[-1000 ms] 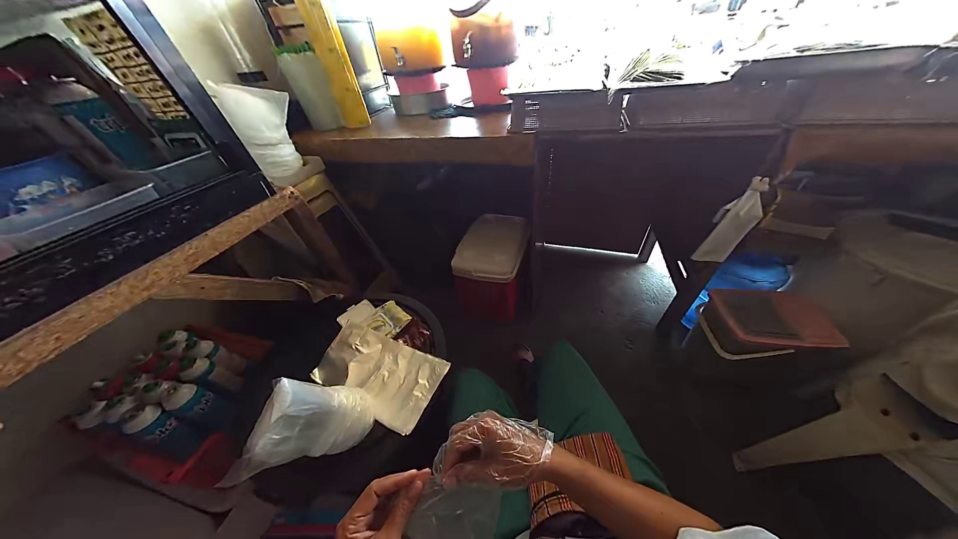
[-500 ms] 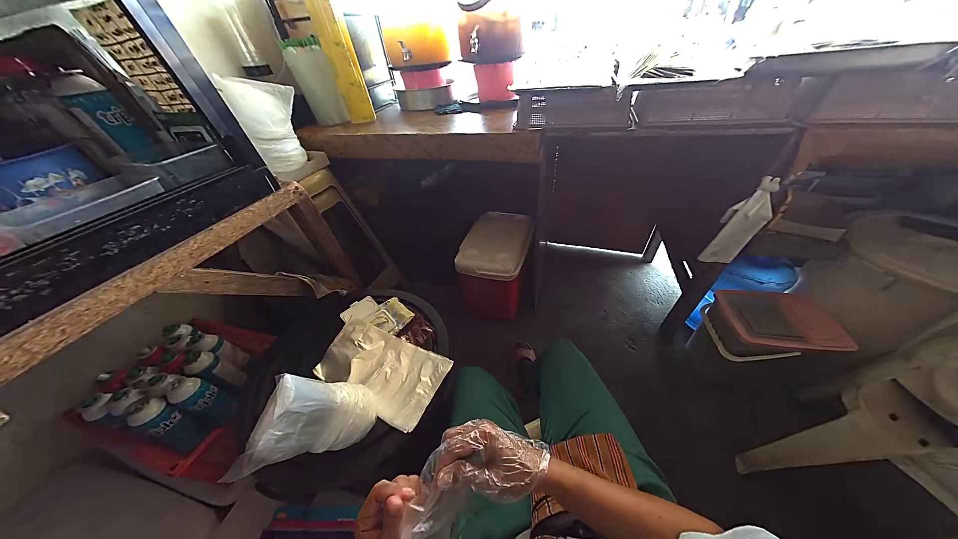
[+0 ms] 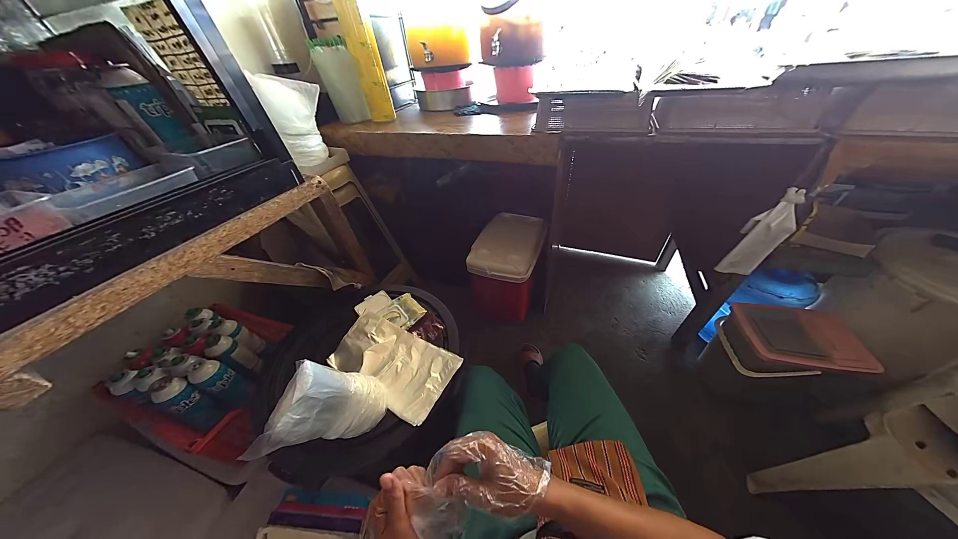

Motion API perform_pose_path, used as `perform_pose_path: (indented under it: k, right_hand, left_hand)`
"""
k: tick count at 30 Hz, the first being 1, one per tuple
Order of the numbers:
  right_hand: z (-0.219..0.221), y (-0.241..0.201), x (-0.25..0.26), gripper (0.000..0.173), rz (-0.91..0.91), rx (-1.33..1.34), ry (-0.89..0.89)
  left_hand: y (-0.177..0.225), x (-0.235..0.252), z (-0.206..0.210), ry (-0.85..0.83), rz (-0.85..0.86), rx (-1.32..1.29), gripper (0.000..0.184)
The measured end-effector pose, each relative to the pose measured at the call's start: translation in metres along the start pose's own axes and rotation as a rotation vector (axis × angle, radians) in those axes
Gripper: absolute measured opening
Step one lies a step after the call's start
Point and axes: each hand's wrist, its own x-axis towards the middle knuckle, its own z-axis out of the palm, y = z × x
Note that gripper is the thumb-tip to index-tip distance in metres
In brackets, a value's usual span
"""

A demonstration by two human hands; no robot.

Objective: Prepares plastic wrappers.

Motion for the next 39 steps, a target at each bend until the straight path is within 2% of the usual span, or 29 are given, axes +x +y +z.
perform_pose_path:
  k: [3,5,8,9,12,15,18,22,24,26,29,31,33,36,38,39]
  right_hand:
    - [-0.008,0.003,0.002,0.021,0.012,-0.001,-0.004]
    - [-0.009,0.0,0.003,0.021,0.045,-0.014,-0.018]
    - [-0.003,-0.008,0.003,0.043,0.151,-0.028,-0.079]
    - [-0.001,-0.006,0.001,0.039,0.163,-0.029,-0.081]
    - [0.003,0.005,-0.002,0.015,0.085,-0.057,-0.069]
    - [-0.007,0.002,0.003,0.017,0.02,-0.089,-0.103]
    - [-0.014,-0.008,0.006,0.021,0.13,-0.008,-0.159]
    - [-0.003,-0.001,-0.002,0.02,0.221,0.167,-0.136]
    - [-0.004,-0.011,0.0,0.025,0.264,0.131,-0.201]
    - [-0.007,-0.012,0.0,0.034,0.28,0.056,-0.329]
    - [-0.015,-0.01,0.006,0.024,0.264,-0.067,-0.592]
    - [-0.024,-0.01,0.012,0.016,0.23,0.0,-0.629]
    - [-0.038,-0.01,0.02,0.016,0.177,0.247,-0.572]
    - [-0.049,-0.018,0.045,0.031,0.149,0.462,-0.501]
    - [-0.045,-0.018,0.058,0.025,0.189,0.498,-0.434]
    - [-0.045,-0.012,0.064,0.021,0.202,0.494,-0.427]
  left_hand:
    - [0.004,-0.002,0.002,0.013,-0.126,-0.089,0.057]
    - [-0.001,-0.002,-0.001,-0.015,-0.074,-0.054,0.05]
    - [-0.012,-0.002,-0.009,-0.051,0.057,0.093,0.033]
    - [-0.015,-0.001,-0.011,-0.053,0.095,0.143,0.033]
    - [-0.016,0.002,-0.014,-0.062,0.168,0.218,0.036]
    - [-0.02,0.004,-0.021,-0.16,0.167,0.19,0.038]
    - [-0.022,0.003,-0.02,-0.242,0.15,0.153,0.034]
    - [-0.02,0.003,-0.018,-0.22,0.15,0.145,0.03]
    - [-0.011,0.005,-0.02,-0.214,0.063,-0.001,0.03]
    - [0.001,0.009,-0.026,-0.201,-0.088,-0.299,0.029]
    - [0.018,0.015,-0.039,-0.194,-0.211,-0.566,0.029]
    - [0.02,0.015,-0.052,-0.271,-0.208,-0.652,0.028]
    - [0.015,0.014,-0.072,-0.45,-0.133,-0.519,0.026]
    - [0.013,0.02,-0.088,-0.717,-0.114,0.099,0.026]
    - [0.011,0.028,-0.087,-0.758,-0.116,0.189,0.029]
    - [0.01,0.032,-0.086,-0.672,-0.059,0.167,0.025]
